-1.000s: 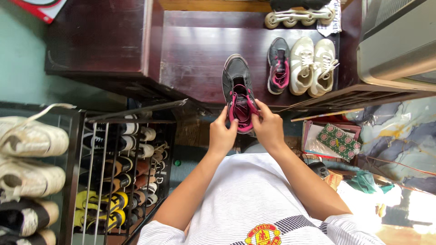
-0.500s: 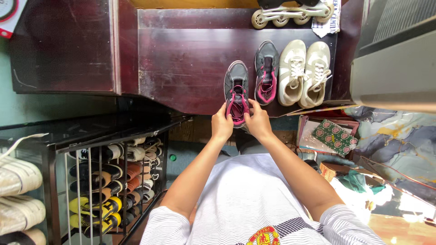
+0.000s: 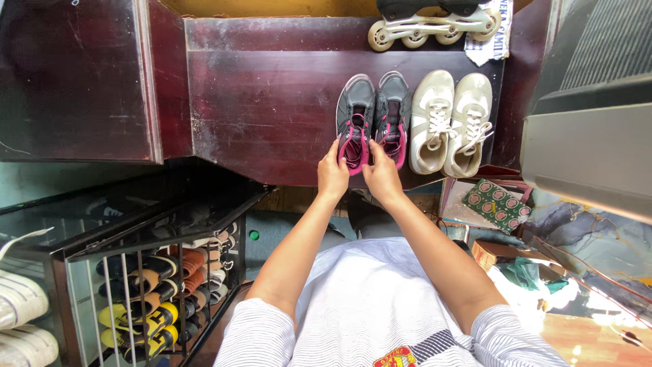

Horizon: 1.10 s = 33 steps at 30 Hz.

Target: The person takes pairs of shoes off a multi-tier shoe rack one at a time, holds and turns each shoe, and places the pairs on a nearby wooden table and floor. They then arrange the pairs in a row on the table and reposition pairs back onto the rack shelves.

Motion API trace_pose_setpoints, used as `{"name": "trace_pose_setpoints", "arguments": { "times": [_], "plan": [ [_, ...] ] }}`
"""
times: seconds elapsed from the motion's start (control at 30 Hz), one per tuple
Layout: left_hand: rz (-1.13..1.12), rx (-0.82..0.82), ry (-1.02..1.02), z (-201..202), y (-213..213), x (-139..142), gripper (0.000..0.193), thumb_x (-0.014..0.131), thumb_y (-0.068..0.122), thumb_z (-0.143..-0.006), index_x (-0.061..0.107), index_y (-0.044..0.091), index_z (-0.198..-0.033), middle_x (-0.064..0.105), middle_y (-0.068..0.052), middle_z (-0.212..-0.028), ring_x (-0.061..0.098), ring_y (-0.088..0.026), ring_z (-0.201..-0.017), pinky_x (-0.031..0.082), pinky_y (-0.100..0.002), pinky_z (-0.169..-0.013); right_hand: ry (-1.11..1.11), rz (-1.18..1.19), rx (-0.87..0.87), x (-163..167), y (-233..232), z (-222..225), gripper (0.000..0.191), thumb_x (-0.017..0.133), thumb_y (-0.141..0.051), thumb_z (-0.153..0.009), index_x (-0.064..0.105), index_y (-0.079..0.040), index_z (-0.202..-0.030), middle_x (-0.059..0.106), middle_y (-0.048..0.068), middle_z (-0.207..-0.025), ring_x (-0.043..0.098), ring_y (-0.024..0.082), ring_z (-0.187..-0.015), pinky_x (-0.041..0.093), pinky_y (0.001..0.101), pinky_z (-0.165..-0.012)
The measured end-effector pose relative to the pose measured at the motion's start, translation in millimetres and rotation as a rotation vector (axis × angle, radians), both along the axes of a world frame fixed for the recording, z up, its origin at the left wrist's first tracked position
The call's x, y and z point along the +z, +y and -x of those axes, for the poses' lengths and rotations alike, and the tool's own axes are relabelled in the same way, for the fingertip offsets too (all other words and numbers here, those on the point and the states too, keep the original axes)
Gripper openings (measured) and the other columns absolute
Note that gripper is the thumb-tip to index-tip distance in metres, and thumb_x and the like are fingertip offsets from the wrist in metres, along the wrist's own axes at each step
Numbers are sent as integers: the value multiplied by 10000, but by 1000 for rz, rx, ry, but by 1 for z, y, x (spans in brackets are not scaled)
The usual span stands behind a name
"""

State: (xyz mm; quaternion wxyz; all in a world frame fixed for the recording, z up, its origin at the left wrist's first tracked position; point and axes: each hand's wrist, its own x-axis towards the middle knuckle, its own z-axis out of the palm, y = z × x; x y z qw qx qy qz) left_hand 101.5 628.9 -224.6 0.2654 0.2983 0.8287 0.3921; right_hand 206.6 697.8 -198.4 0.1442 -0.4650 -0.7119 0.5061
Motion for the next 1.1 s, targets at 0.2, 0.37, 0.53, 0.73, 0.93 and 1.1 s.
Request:
{"name": "trace_pose_setpoints", "arguments": {
  "times": [0.2,0.37,0.53,0.73,0.93,1.1],
  "plan": [
    [111,-1,-44,1,5,-9,570,571,4,-869,559,55,-1437,710,-284,-1117,698,-433,-1050,542,-495,-896,56,108,96,0,1,0,759,706,14,-793,417,-22,-1494,495,286,-1472,709,347,-1105,577,381,-890],
    [53,-15,-138,0,8,-8,585,584,26,-879,528,35,-1461,707,-295,-1095,707,-426,-1048,560,-468,-896,-117,-133,189,-4,-1,-4,734,759,-48,-796,501,-80,-1482,489,291,-1478,566,436,-1270,520,447,-994],
    [82,-32,-163,4,2,-4,599,635,82,-887,501,6,-1465,690,-303,-1160,679,-424,-1107,540,-456,-931,-257,-203,221,-6,-7,-7,516,749,-136,-837,630,-97,-1338,586,202,-1383,637,400,-1168,533,464,-947],
    [-147,36,5,17,-37,7,543,692,85,-891,555,-29,-1404,639,-293,-1351,627,-407,-1243,528,-430,-991,-295,-279,237,11,-15,10,326,743,-204,-878,700,-108,-1187,731,106,-1082,722,300,-936,563,432,-777],
    [-272,276,-166,39,-113,53,433,660,69,-946,619,15,-1374,722,-172,-1235,760,-235,-1041,627,-312,-826,24,-285,330,53,-39,67,245,750,-142,-891,708,-57,-1117,757,88,-948,752,216,-834,572,343,-722],
    [-340,436,-99,56,-190,109,336,635,63,-966,657,47,-1301,770,-94,-1195,763,-146,-829,598,-264,-660,241,-242,461,98,-86,129,198,730,-52,-932,698,-31,-1126,745,91,-959,751,182,-857,586,293,-756]
  ]
}}
